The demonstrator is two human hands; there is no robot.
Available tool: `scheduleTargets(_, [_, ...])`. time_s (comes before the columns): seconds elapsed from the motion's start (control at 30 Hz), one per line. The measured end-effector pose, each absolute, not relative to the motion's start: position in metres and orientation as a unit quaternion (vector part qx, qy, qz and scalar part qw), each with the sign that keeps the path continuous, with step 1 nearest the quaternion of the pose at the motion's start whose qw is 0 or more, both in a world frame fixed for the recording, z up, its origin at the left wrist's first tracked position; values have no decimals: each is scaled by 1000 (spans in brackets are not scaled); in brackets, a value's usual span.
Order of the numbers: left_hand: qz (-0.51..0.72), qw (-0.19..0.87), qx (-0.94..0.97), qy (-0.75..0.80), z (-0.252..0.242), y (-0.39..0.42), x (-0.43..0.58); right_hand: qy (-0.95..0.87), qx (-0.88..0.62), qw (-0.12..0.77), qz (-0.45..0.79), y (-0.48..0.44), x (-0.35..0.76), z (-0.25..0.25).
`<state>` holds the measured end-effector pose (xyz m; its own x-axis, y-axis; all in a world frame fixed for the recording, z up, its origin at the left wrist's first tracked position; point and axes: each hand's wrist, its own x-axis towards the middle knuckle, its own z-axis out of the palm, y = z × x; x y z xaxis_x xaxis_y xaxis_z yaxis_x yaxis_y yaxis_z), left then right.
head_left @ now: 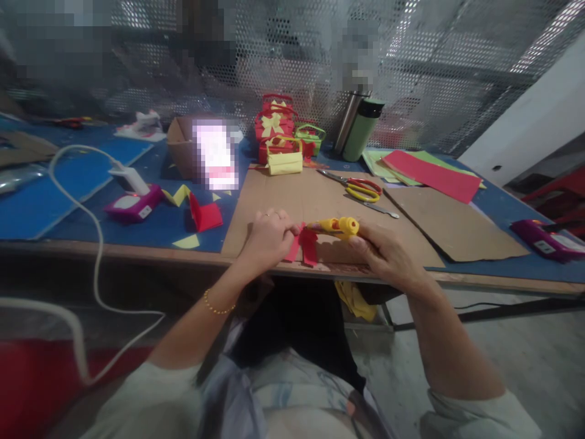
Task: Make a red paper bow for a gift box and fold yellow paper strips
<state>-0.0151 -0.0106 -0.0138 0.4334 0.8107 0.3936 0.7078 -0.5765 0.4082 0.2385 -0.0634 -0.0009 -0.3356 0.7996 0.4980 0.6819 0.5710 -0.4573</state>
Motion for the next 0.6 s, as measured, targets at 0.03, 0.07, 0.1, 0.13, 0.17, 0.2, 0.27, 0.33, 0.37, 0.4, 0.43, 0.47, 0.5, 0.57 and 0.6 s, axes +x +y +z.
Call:
scheduleTargets(0.03, [283,92,841,452,-14,-11,-15,-814,-455,352,82,-64,239,-1])
scheduleTargets(0.07, [283,92,841,452,-14,-11,-15,-815,-454,352,81,-63,239,0])
scheduleTargets(0.1, [281,91,841,454,-13,-11,-15,-815,-454,351,81,-63,239,0])
scheduleTargets(0.13, [278,91,841,456,-13,-10,-15,-814,-456,351,80,-61,238,0])
scheduleTargets(0.17, [275,90,841,457,-13,-10,-15,-813,-458,351,80,-60,238,1])
scheduleTargets(0.2, [273,89,841,459,-13,-10,-15,-812,-460,351,81,-58,237,1])
scheduleTargets(0.27, [272,91,841,459,-13,-10,-15,-811,-463,349,85,-56,236,1])
scheduleTargets(0.33, [277,91,841,456,-14,-10,-15,-810,-467,342,91,-55,236,2])
scheduleTargets(0.37, [279,91,841,454,-14,-10,-15,-811,-469,338,94,-56,236,2])
scheduleTargets(0.4, [281,89,841,453,-14,-10,-15,-811,-470,334,97,-57,237,3])
scheduleTargets(0.43, [281,88,842,453,-15,-9,-15,-811,-472,332,98,-58,237,3])
scheduleTargets(0.47, [282,87,841,453,-15,-9,-15,-811,-473,331,97,-59,238,4])
scheduleTargets(0.5, [281,87,841,454,-15,-9,-15,-809,-474,332,96,-60,239,4])
scheduleTargets(0.57, [281,88,839,457,-15,-9,-14,-805,-478,339,94,-64,241,6])
scheduleTargets(0.6, [279,91,839,459,-15,-10,-14,-801,-481,344,95,-65,243,7])
